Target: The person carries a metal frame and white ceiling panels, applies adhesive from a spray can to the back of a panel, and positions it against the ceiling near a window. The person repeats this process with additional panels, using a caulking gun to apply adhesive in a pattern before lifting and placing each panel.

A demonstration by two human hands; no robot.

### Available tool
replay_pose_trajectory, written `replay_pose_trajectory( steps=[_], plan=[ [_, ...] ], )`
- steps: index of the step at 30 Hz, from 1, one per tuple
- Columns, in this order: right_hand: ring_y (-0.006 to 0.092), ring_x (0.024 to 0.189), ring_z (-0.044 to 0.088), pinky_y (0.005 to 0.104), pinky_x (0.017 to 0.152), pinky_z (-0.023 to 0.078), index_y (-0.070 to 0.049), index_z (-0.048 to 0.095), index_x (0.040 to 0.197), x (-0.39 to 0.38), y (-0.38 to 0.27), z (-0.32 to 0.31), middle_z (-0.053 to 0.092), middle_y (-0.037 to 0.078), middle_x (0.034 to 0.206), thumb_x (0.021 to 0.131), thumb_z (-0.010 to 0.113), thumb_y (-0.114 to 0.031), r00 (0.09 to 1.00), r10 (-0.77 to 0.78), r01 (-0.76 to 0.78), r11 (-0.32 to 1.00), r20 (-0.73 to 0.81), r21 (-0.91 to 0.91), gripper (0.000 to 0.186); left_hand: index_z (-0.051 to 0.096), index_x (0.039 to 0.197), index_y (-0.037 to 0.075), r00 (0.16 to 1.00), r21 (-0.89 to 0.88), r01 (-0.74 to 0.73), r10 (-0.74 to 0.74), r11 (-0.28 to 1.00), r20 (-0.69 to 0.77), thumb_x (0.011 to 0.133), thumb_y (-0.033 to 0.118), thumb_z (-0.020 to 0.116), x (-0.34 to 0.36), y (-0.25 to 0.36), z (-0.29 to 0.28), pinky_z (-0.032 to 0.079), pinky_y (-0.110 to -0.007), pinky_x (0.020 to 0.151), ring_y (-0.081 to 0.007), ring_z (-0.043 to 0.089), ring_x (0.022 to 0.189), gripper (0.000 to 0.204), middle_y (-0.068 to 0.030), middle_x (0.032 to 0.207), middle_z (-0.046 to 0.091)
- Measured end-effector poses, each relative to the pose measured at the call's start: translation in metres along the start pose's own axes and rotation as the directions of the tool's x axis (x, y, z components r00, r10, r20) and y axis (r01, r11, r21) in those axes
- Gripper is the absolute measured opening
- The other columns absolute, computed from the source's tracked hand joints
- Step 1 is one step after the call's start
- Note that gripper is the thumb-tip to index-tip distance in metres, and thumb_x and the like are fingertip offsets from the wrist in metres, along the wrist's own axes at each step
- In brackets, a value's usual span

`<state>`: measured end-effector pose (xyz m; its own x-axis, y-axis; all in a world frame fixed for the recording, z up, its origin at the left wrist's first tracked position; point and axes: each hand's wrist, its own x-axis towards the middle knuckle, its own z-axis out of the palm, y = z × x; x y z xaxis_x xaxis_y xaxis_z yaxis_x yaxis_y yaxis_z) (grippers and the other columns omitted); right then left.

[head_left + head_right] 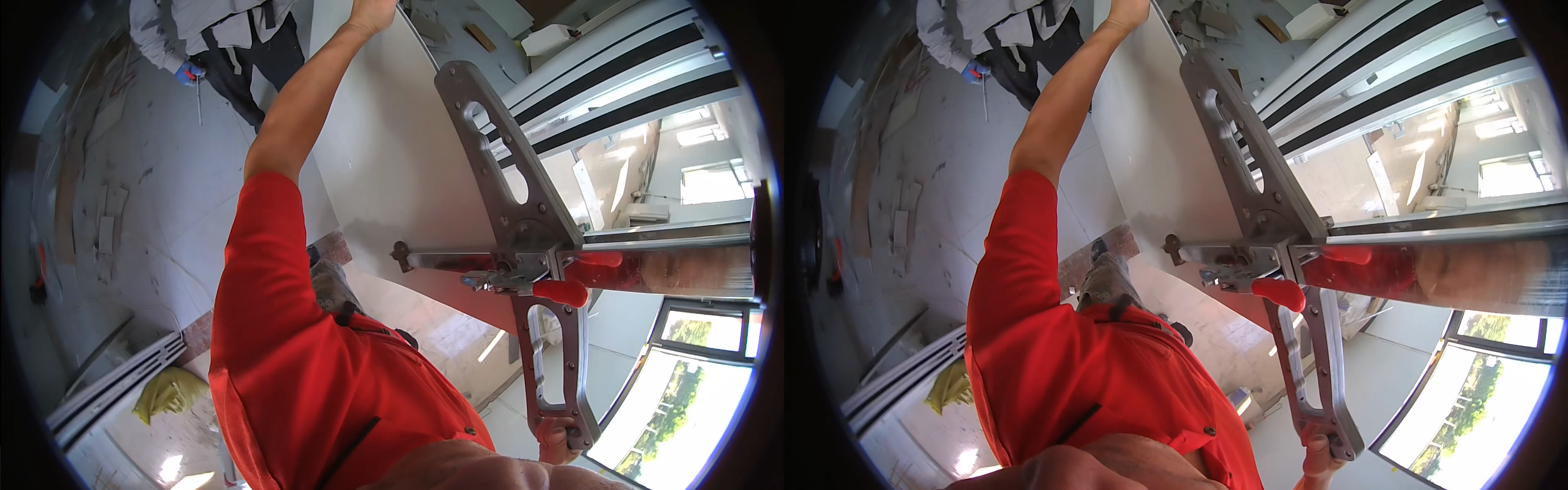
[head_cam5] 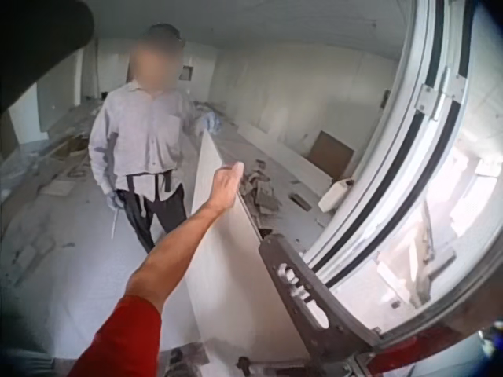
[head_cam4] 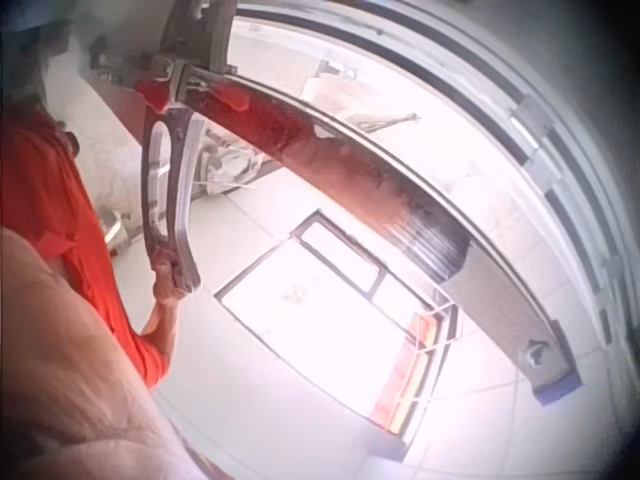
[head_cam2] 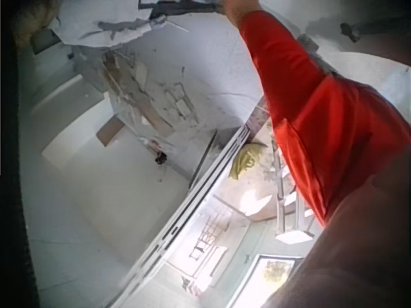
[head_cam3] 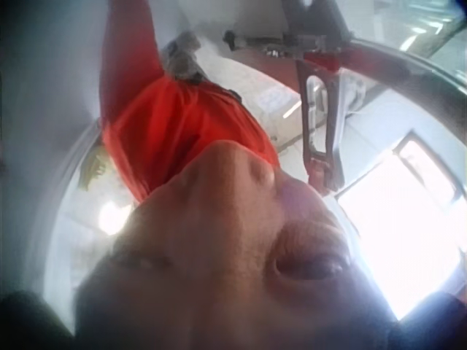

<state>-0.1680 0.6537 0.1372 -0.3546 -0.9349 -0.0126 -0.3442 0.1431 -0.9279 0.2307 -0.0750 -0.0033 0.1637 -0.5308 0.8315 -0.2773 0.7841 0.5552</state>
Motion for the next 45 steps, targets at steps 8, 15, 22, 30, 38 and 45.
replay_pose_trajectory(
  steps=[8, 15, 22, 30, 38, 45],
  plan=[
    [0.0087, 0.044, 0.038, 0.0279, 0.042, 0.025, -0.007, 0.052, 0.080, 0.107, -0.038, 0.093, 0.046, -0.001, 0.059, 0.103, 0.073, -0.029, 0.972, -0.118, 0.088, 0.985, 0.204, 0.149, 0.038, 0.054, 0.070, 0.004, 0.998, -0.215, 0.049, -0.039, 0.975, 0.048, 0.112, 0.038, 0.045, -0.007, 0.029, -0.010, 0.041, -0.046, 0.061, -0.0313, 0.052, 0.056, 0.054, -0.0114, 0.059, 0.049],
    [0.0123, 0.051, 0.045, 0.0312, 0.048, 0.032, -0.005, 0.053, 0.072, 0.119, -0.053, 0.100, 0.052, 0.003, 0.059, 0.104, 0.069, -0.030, 0.991, -0.040, 0.030, 0.996, 0.124, 0.082, 0.044, 0.073, 0.110, 0.004, 0.973, 0.214, -0.121, 0.158, 0.969, -0.167, 0.104, 0.045, 0.058, 0.045, 0.001, -0.017, 0.046, -0.051, 0.100, -0.0415, 0.066, 0.105, 0.044, -0.0222, 0.103, 0.072],
    [0.0154, 0.060, 0.061, 0.0310, 0.055, 0.046, -0.002, 0.065, 0.084, 0.115, -0.023, 0.076, 0.065, 0.006, 0.068, 0.088, 0.076, -0.019, 0.996, 0.056, -0.050, 0.995, -0.065, 0.090, 0.021, 0.054, 0.149, -0.004, 0.754, 0.028, 0.649, -0.638, 0.760, -0.158, 0.108, 0.061, 0.036, 0.136, -0.209, -0.053, 0.034, -0.045, 0.122, -0.0394, 0.047, 0.147, 0.079, -0.0249, 0.156, 0.052],
    [0.0143, 0.061, 0.058, 0.0302, 0.055, 0.045, -0.003, 0.065, 0.085, 0.179, -0.051, 0.157, 0.062, 0.006, 0.071, 0.086, 0.070, -0.014, 0.951, 0.224, -0.223, 0.974, -0.215, 0.030, 0.013, 0.059, 0.147, -0.001, 0.737, 0.096, 0.674, -0.659, 0.732, -0.149, 0.105, 0.072, 0.027, 0.170, -0.301, -0.015, 0.035, -0.045, 0.120, -0.0414, 0.049, 0.144, 0.090, -0.0255, 0.154, 0.055],
    [0.0132, 0.063, 0.055, 0.0295, 0.056, 0.043, -0.003, 0.064, 0.086, 0.238, -0.083, 0.213, 0.060, 0.006, 0.075, 0.083, 0.064, -0.008, 0.949, 0.219, -0.222, 0.975, -0.227, 0.012, 0.005, 0.069, 0.134, -0.005, 0.769, -0.110, 0.602, -0.612, 0.791, -0.186, 0.106, 0.072, 0.037, 0.179, -0.351, -0.033, 0.045, -0.042, 0.109, -0.0314, 0.065, 0.121, 0.088, -0.0193, 0.127, 0.074],
    [0.0122, 0.064, 0.052, 0.0288, 0.056, 0.041, -0.004, 0.064, 0.086, 0.350, -0.129, 0.273, 0.058, 0.006, 0.077, 0.081, 0.058, -0.004, 0.999, 0.002, 0.002, 0.997, -0.052, 0.081, 0.008, 0.074, 0.121, -0.005, 0.805, -0.409, 0.579, -0.575, 0.705, 0.148, 0.111, 0.059, 0.039, 0.175, -0.424, -0.048, 0.052, -0.039, 0.097, -0.0244, 0.071, 0.101, 0.074, -0.0143, 0.109, 0.078]
  ],
)
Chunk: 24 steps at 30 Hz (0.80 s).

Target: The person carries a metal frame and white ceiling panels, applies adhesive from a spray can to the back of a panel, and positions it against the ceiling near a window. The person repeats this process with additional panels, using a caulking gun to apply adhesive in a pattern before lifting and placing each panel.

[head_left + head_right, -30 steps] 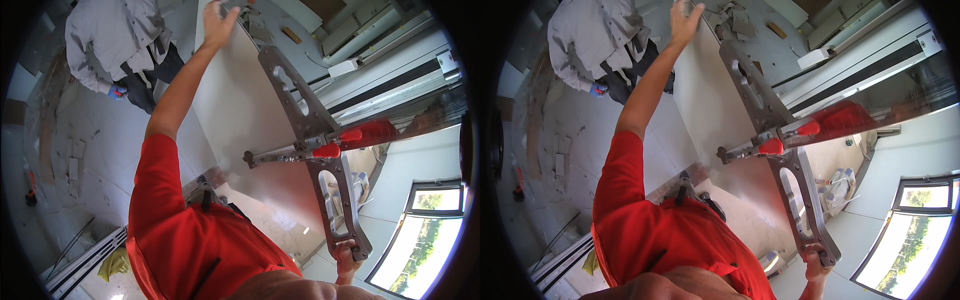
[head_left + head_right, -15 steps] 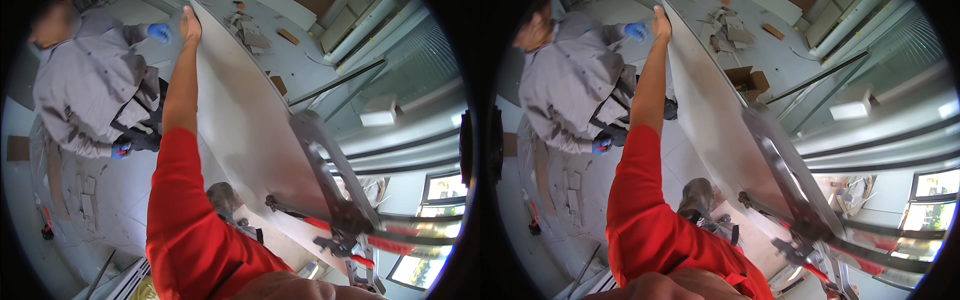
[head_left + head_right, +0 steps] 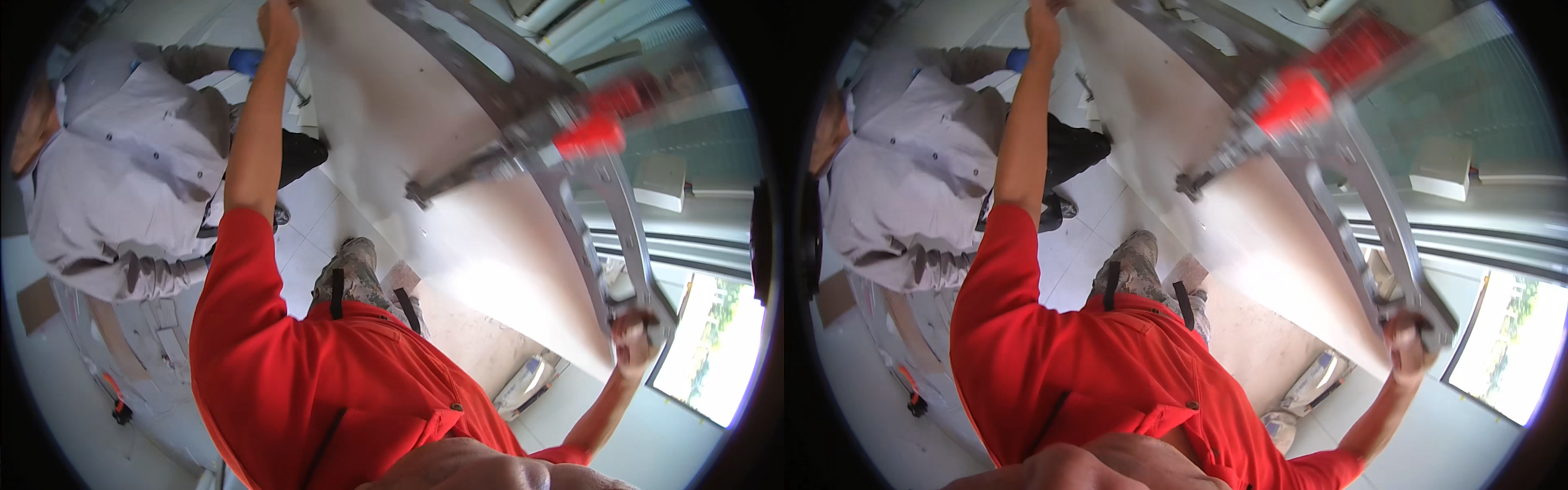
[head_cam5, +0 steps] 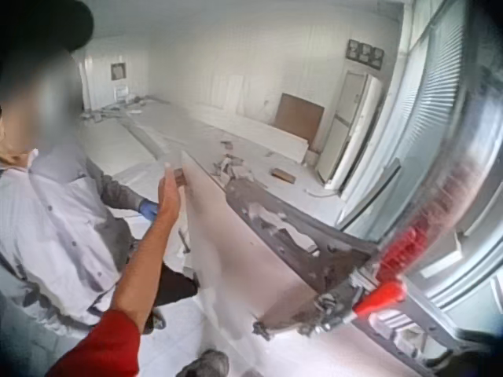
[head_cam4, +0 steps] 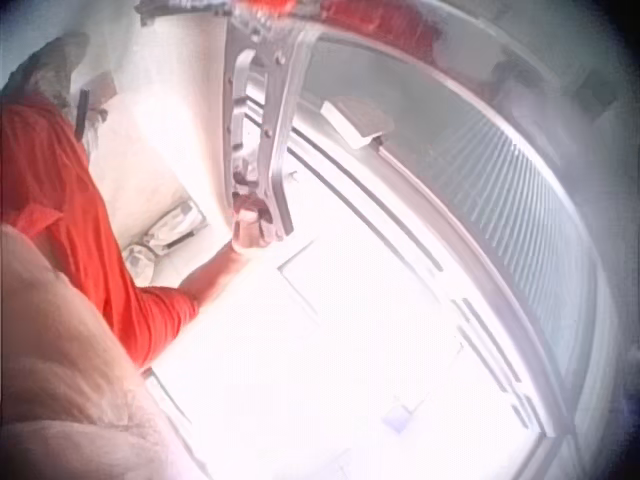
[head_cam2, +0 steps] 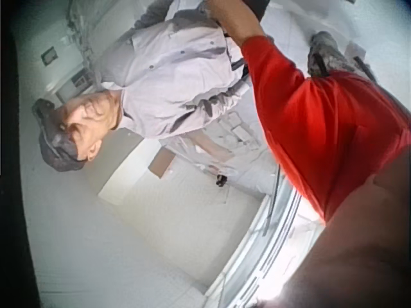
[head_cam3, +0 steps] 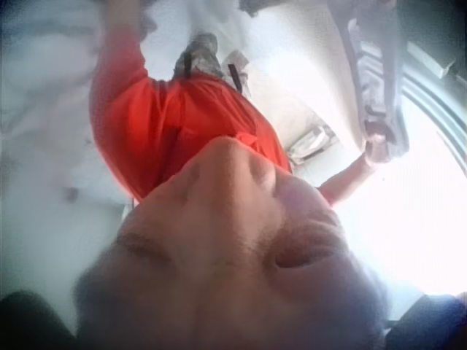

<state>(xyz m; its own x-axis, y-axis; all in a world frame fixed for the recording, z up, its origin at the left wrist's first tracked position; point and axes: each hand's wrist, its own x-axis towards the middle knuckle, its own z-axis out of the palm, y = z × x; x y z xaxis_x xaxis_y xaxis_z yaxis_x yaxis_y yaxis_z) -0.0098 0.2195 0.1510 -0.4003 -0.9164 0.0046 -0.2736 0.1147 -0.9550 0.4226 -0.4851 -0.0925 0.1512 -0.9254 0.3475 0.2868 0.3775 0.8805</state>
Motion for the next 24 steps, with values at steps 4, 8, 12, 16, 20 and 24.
replay_pose_trajectory(
  steps=[4, 8, 12, 16, 20, 24],
  plan=[
    [0.0070, 0.054, 0.040, 0.0248, 0.049, 0.032, -0.001, 0.057, 0.138, 0.074, -0.033, 0.083, 0.048, -0.002, 0.068, 0.104, 0.064, -0.021, 0.990, -0.083, 0.077, 0.996, 0.118, 0.055, 0.040, 0.072, 0.120, -0.008, 0.998, -0.021, -0.045, 0.046, 0.999, 0.041, 0.112, 0.059, 0.037, 0.005, 0.003, -0.002, 0.054, -0.040, 0.097, -0.0254, 0.072, 0.100, 0.076, -0.0154, 0.107, 0.078],
    [0.0042, 0.052, 0.034, 0.0233, 0.049, 0.028, -0.008, 0.054, 0.152, 0.087, -0.050, 0.106, 0.042, -0.005, 0.065, 0.107, 0.067, -0.028, 0.965, -0.110, 0.095, 0.993, 0.238, 0.073, 0.051, 0.069, 0.129, -0.003, 0.976, 0.290, -0.203, 0.219, 0.935, -0.021, 0.113, 0.048, 0.041, -0.060, 0.056, -0.008, 0.052, -0.042, 0.100, -0.0286, 0.070, 0.108, 0.060, -0.0167, 0.117, 0.075],
    [0.0048, 0.051, 0.033, 0.0250, 0.048, 0.026, -0.010, 0.056, 0.150, 0.084, -0.059, 0.120, 0.037, -0.007, 0.063, 0.106, 0.068, -0.029, 0.969, -0.086, 0.066, 0.994, 0.232, 0.092, 0.049, 0.065, 0.131, 0.000, 0.817, 0.398, -0.555, 0.569, 0.730, 0.096, 0.110, 0.032, 0.053, -0.274, 0.140, 0.033, 0.054, -0.039, 0.096, -0.0271, 0.068, 0.102, 0.040, -0.0143, 0.116, 0.071],
    [0.0048, 0.050, 0.033, 0.0254, 0.049, 0.026, -0.006, 0.056, 0.148, 0.080, -0.065, 0.132, 0.035, -0.008, 0.061, 0.105, 0.070, -0.030, 0.961, -0.082, 0.060, 0.994, 0.264, 0.091, 0.051, 0.065, 0.139, 0.010, -0.091, -0.357, -0.895, 0.674, 0.268, 0.733, 0.101, 0.016, 0.059, -0.464, 0.258, 0.156, 0.036, -0.048, 0.129, -0.0239, 0.049, 0.149, 0.039, -0.0084, 0.155, 0.057],
    [0.0052, 0.051, 0.033, 0.0260, 0.049, 0.026, -0.004, 0.055, 0.148, 0.075, -0.073, 0.135, 0.035, -0.008, 0.060, 0.104, 0.072, -0.032, 0.978, -0.050, 0.043, 0.998, 0.203, 0.039, 0.055, 0.057, 0.143, 0.007, -0.072, -0.085, -0.996, 0.649, -0.011, 0.757, 0.096, 0.025, 0.062, -0.534, 0.291, 0.245, 0.046, -0.046, 0.111, -0.0198, 0.057, 0.129, 0.050, -0.0034, 0.141, 0.058],
    [0.0055, 0.051, 0.034, 0.0262, 0.050, 0.027, 0.000, 0.054, 0.148, 0.069, -0.082, 0.148, 0.037, -0.007, 0.061, 0.103, 0.073, -0.033, 0.984, -0.049, 0.047, 0.999, 0.172, 0.014, 0.059, 0.071, 0.099, 0.005, 0.009, -0.169, -0.889, 0.384, 0.426, 0.923, 0.086, 0.020, 0.069, -0.527, 0.306, 0.272, 0.055, -0.039, 0.079, -0.0211, 0.071, 0.091, 0.020, -0.0053, 0.098, 0.073]
  ],
)
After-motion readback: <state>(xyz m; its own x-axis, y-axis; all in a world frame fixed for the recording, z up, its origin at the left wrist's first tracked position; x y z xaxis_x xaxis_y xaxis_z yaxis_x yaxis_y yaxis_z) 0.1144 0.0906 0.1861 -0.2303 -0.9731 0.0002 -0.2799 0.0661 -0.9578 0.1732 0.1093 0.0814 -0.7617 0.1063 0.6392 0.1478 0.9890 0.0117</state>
